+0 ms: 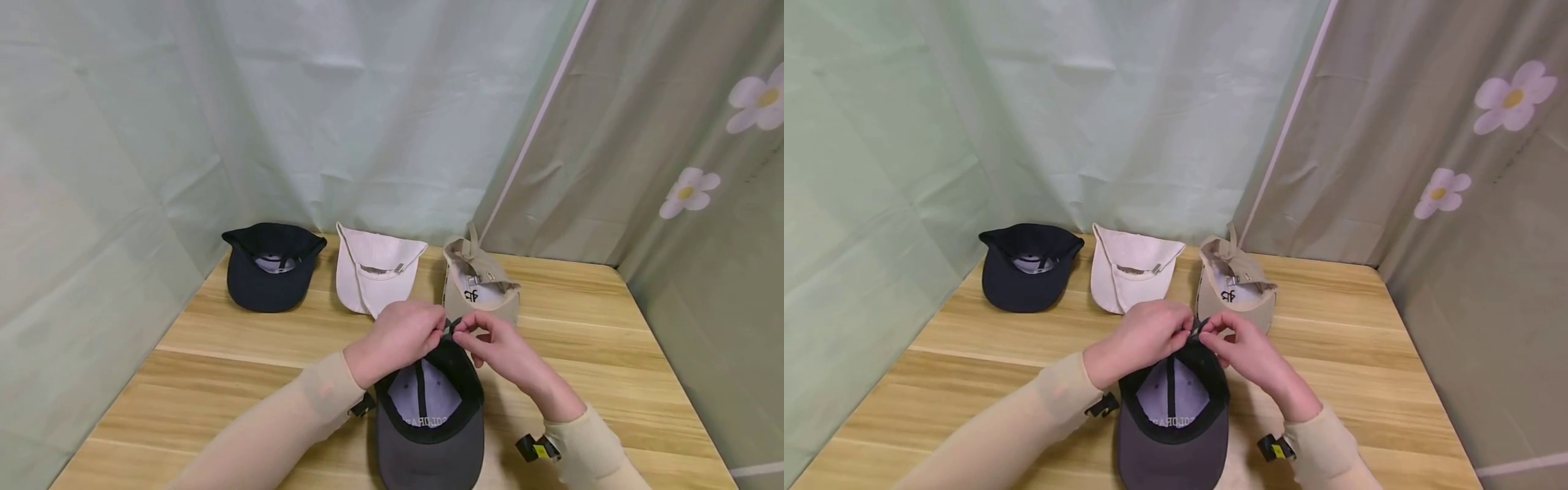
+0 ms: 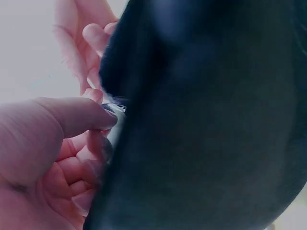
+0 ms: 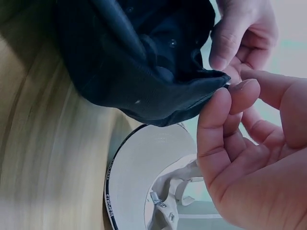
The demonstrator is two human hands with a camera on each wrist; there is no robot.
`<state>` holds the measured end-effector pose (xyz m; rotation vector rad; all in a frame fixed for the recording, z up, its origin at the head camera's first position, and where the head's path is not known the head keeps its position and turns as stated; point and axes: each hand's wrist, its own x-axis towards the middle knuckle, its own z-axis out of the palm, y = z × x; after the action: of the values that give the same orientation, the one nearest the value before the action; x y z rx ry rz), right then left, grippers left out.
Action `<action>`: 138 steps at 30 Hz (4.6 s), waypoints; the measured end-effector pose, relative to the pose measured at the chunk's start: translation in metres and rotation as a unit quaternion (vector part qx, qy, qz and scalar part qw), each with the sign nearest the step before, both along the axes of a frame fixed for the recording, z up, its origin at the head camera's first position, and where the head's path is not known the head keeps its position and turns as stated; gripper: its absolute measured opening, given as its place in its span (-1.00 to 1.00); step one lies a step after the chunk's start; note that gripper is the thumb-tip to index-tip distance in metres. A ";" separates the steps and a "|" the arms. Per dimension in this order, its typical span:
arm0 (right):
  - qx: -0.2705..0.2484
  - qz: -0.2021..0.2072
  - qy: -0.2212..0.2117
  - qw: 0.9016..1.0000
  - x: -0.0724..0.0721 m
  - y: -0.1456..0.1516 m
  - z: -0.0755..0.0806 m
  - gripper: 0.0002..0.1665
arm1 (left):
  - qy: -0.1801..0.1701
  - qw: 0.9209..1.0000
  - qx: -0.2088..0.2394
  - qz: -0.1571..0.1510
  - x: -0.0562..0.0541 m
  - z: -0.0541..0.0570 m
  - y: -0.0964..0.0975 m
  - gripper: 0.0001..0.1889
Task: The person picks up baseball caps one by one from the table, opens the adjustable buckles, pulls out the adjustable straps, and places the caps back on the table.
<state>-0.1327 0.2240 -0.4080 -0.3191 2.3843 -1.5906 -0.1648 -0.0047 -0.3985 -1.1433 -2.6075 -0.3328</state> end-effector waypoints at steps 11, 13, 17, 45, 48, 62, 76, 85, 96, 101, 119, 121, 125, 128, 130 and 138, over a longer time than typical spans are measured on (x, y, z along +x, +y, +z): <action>0.006 0.003 0.010 1.000 0.002 -0.002 -0.002 -0.74 | 0.074 0.995 -0.066 0.020 0.001 -0.013 0.003 -0.90; 0.011 0.001 0.014 1.000 0.002 -0.002 -0.003 -0.74 | 0.108 0.992 -0.067 0.029 0.000 -0.016 0.003 -0.91; 0.062 -0.018 0.037 0.997 0.004 -0.003 -0.003 -0.78 | 0.119 0.990 -0.054 0.049 -0.002 -0.019 0.003 -0.83; 0.104 0.025 0.002 0.994 0.007 -0.007 -0.020 -0.31 | -0.007 0.999 0.034 0.037 -0.005 -0.009 -0.006 -0.81; 0.101 -0.017 0.013 0.995 0.008 -0.006 -0.020 -0.53 | -0.011 0.999 0.034 0.039 -0.006 -0.008 -0.008 -0.82; -0.027 -0.058 -0.041 0.997 0.008 -0.004 -0.018 -0.75 | -0.088 0.996 0.017 -0.025 -0.003 0.003 -0.010 -0.80; -0.019 -0.055 -0.009 0.998 0.011 -0.005 -0.015 -0.69 | -0.126 0.989 0.083 0.000 -0.003 0.022 -0.008 -0.71; 0.084 -0.071 0.135 0.985 0.013 -0.009 -0.018 -0.77 | -0.144 0.985 0.089 0.031 -0.006 0.019 0.001 -0.62; 0.243 -0.030 0.422 0.873 0.013 -0.010 -0.029 -0.75 | -0.130 0.984 0.085 0.092 -0.008 0.016 0.003 -0.49; 0.246 -0.041 0.425 0.870 0.015 -0.010 -0.028 -0.80 | -0.115 0.985 0.085 0.095 -0.009 0.014 0.003 -0.54; 0.286 -0.092 0.381 0.874 0.011 -0.016 -0.023 -0.86 | -0.096 0.989 0.082 0.079 -0.006 0.012 0.004 -0.62; 0.293 -0.090 0.379 0.873 0.011 -0.016 -0.023 -0.83 | -0.082 0.990 0.082 0.086 -0.006 0.012 0.003 -0.61; 0.298 -0.092 0.369 0.875 0.012 -0.016 -0.023 -0.80 | -0.066 0.990 0.088 0.089 -0.005 0.010 0.002 -0.59; 0.296 -0.095 0.360 0.880 0.012 -0.016 -0.023 -0.79 | -0.062 0.990 0.092 0.089 -0.005 0.009 0.001 -0.57; 0.295 -0.095 0.355 0.882 0.012 -0.017 -0.023 -0.80 | -0.062 0.990 0.093 0.089 -0.005 0.008 0.001 -0.56; 0.286 -0.101 0.333 0.893 0.013 -0.017 -0.023 -0.82 | -0.068 0.989 0.098 0.084 -0.006 0.008 -0.001 -0.57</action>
<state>-0.1201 0.2070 -0.4310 -0.5723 3.3630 -0.8200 -0.1703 -0.0060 -0.3902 -0.8581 -2.6919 -0.6334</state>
